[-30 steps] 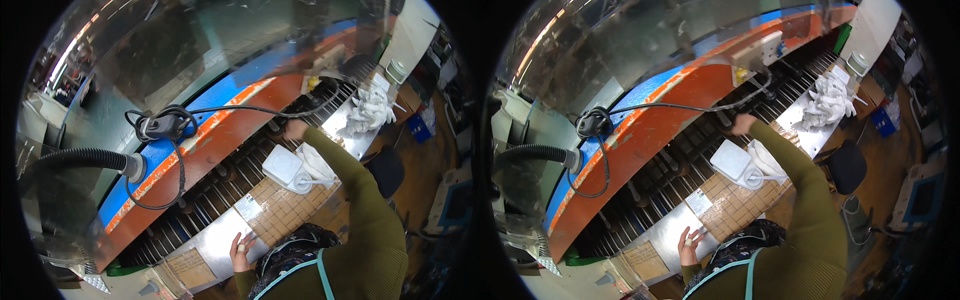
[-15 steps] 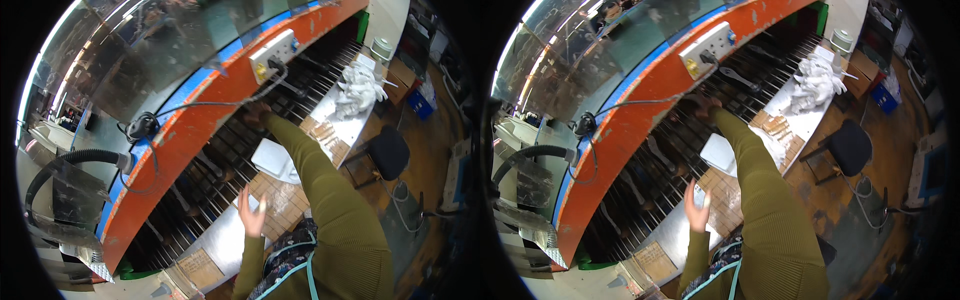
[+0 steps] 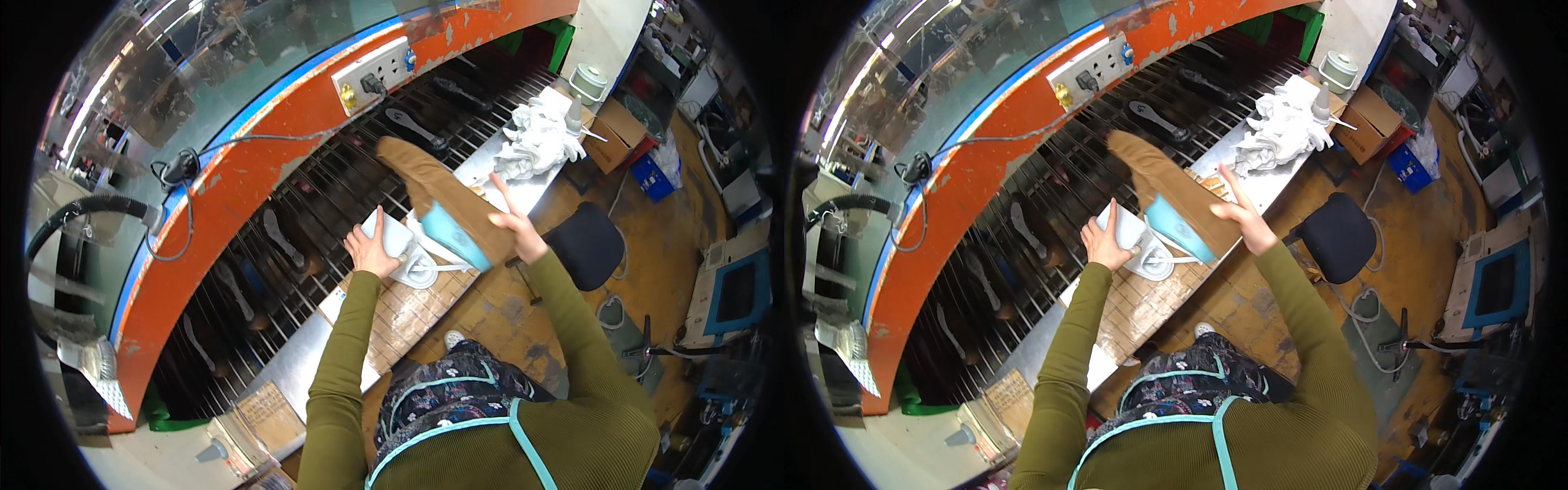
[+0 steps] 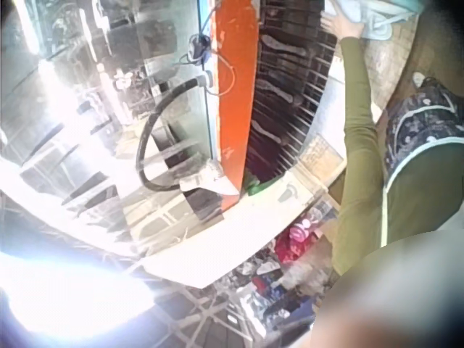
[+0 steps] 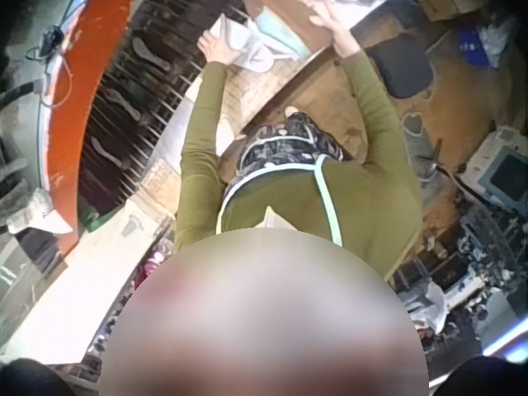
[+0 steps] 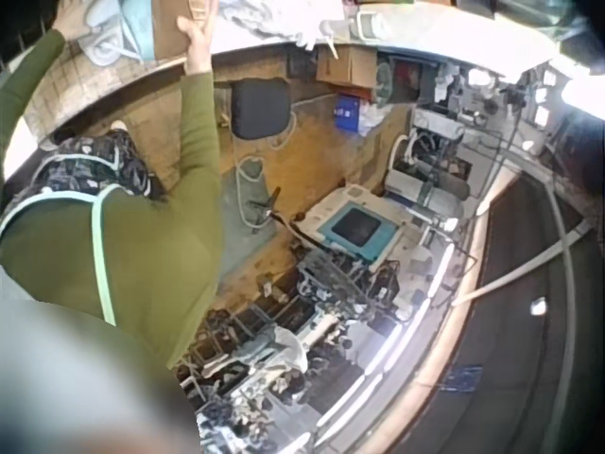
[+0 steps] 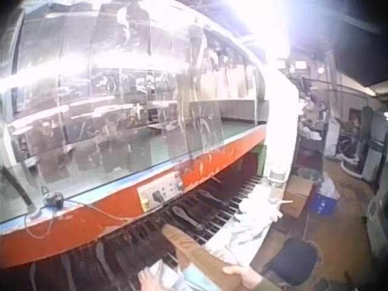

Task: The person applies a white adhesive to the soles of two shoes using a small brush. They repeatedly dip the brush into a container and spread the glue along the edges and center of each sole, then set the shoes aside.

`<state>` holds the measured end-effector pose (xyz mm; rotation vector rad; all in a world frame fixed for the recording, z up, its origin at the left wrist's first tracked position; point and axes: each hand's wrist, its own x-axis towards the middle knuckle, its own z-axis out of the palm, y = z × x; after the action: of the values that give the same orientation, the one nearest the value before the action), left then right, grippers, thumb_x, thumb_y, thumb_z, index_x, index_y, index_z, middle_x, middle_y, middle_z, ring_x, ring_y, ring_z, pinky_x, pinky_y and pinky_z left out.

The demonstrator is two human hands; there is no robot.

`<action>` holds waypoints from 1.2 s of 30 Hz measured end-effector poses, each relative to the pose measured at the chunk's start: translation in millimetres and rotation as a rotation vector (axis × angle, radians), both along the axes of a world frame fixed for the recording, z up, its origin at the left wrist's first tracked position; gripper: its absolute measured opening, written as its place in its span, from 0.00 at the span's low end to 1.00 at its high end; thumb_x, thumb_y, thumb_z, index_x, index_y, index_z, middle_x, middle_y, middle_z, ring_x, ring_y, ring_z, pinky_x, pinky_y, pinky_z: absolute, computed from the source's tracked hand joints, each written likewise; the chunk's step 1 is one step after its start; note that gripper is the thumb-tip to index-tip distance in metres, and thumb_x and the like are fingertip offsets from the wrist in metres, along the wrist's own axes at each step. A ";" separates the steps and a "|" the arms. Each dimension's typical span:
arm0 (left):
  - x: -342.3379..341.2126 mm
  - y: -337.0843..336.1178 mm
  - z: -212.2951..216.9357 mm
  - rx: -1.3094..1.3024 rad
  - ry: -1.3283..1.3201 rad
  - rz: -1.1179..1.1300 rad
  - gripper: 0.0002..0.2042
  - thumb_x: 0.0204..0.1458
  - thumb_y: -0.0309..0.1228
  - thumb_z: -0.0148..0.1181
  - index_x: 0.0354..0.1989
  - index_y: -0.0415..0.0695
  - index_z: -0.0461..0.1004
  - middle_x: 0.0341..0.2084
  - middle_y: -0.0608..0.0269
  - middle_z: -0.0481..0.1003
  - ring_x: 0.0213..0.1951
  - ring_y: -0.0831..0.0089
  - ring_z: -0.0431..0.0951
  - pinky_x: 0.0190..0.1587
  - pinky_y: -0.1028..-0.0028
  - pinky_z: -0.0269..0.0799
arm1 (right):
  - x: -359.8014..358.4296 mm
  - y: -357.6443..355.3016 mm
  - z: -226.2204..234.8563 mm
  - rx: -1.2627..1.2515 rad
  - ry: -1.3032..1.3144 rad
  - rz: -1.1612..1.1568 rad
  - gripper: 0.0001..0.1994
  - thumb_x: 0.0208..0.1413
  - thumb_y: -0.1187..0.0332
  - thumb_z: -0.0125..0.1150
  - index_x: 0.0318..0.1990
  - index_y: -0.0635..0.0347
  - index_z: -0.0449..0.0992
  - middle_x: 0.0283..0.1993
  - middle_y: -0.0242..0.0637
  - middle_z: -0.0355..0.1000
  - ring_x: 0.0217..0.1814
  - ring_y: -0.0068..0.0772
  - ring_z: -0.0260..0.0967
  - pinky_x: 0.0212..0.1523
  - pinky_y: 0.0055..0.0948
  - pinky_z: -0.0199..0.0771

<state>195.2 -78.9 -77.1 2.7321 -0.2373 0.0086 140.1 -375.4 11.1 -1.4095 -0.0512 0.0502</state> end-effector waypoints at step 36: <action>-299.9 94.1 56.0 -1.698 -0.738 0.212 0.55 0.26 0.48 0.79 0.67 0.47 0.55 0.66 0.61 0.57 0.67 0.57 0.54 0.69 0.53 0.48 | -68.8 76.8 -137.4 -1.449 -0.398 0.073 0.16 0.48 0.67 0.60 0.47 0.44 0.74 0.33 0.42 0.72 0.38 0.47 0.72 0.56 0.59 0.53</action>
<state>-104.7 15.2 -21.1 0.9511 -0.0477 0.8397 71.3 -298.6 -126.3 -2.8484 -0.4693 -0.1738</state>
